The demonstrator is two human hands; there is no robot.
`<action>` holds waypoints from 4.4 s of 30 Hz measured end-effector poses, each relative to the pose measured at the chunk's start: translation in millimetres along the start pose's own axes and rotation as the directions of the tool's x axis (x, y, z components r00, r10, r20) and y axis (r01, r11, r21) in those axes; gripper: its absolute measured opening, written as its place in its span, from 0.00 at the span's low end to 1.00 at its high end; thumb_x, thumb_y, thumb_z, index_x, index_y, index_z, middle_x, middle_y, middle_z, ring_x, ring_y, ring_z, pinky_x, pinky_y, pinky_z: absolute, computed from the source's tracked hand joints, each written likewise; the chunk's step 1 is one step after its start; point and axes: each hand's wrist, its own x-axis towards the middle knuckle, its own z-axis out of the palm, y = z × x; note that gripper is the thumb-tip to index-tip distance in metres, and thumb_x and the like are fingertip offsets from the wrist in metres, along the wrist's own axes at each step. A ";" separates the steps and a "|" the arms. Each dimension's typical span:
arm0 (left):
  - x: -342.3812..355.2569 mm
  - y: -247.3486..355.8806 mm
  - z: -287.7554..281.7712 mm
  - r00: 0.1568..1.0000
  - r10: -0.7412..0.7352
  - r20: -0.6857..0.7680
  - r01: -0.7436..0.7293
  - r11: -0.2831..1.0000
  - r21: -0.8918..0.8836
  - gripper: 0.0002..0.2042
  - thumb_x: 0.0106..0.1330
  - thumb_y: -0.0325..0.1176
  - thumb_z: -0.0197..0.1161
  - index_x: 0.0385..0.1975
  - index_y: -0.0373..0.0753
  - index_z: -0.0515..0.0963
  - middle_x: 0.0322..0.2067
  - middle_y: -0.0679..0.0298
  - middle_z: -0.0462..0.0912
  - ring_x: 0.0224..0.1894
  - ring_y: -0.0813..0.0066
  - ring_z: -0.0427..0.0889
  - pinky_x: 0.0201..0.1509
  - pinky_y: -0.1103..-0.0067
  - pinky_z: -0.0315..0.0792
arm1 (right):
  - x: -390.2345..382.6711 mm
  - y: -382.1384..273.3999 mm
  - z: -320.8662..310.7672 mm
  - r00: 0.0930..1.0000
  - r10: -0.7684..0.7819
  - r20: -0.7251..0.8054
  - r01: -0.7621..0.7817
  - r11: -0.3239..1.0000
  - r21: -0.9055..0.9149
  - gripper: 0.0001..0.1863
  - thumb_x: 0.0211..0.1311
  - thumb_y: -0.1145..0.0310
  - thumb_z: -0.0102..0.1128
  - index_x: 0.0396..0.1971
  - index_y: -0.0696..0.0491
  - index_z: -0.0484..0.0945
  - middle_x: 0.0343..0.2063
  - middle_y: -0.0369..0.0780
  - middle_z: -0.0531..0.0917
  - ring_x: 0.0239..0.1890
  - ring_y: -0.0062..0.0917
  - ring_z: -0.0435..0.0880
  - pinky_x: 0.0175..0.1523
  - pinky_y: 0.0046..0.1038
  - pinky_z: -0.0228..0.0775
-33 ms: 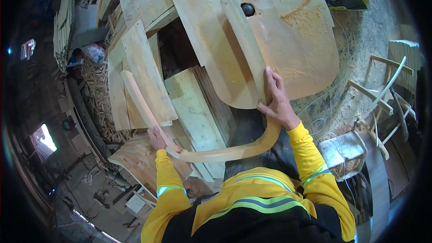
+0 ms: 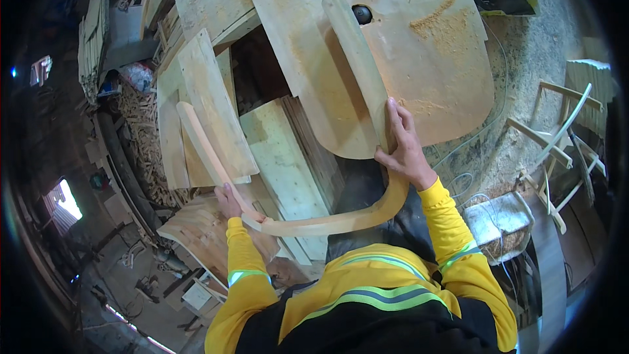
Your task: Shaping and smoothing the edges of a curved wooden chair component using a table-mounted router.
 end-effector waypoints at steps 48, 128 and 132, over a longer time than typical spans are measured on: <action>1.6 23.4 -0.5 1.000 -0.010 0.017 0.009 0.998 0.060 0.35 0.73 0.57 0.49 0.65 0.29 0.62 0.53 0.34 0.76 0.56 0.38 0.75 0.58 0.61 0.68 | -0.7 1.1 3.0 1.000 -0.016 -0.025 0.014 0.996 -0.084 0.55 0.41 0.79 0.64 0.74 0.58 0.48 0.62 0.52 0.61 0.66 0.48 0.63 0.71 0.36 0.58; 8.3 42.7 9.0 0.999 -0.029 0.021 0.029 1.000 0.011 0.37 0.75 0.58 0.45 0.61 0.21 0.61 0.53 0.37 0.75 0.54 0.48 0.77 0.59 0.65 0.68 | 28.6 -35.1 15.5 0.996 -0.010 -0.092 -0.049 0.788 -0.613 0.30 0.58 0.74 0.47 0.63 0.68 0.66 0.72 0.47 0.58 0.72 0.32 0.62 0.76 0.32 0.50; 18.1 30.4 7.0 0.998 0.024 0.063 -0.019 0.997 -0.072 0.35 0.76 0.58 0.43 0.57 0.22 0.65 0.50 0.37 0.75 0.52 0.49 0.76 0.59 0.64 0.68 | 28.9 -34.2 16.5 0.991 -0.025 -0.131 -0.050 0.840 -0.540 0.29 0.58 0.74 0.47 0.61 0.69 0.68 0.72 0.47 0.59 0.72 0.32 0.63 0.75 0.32 0.51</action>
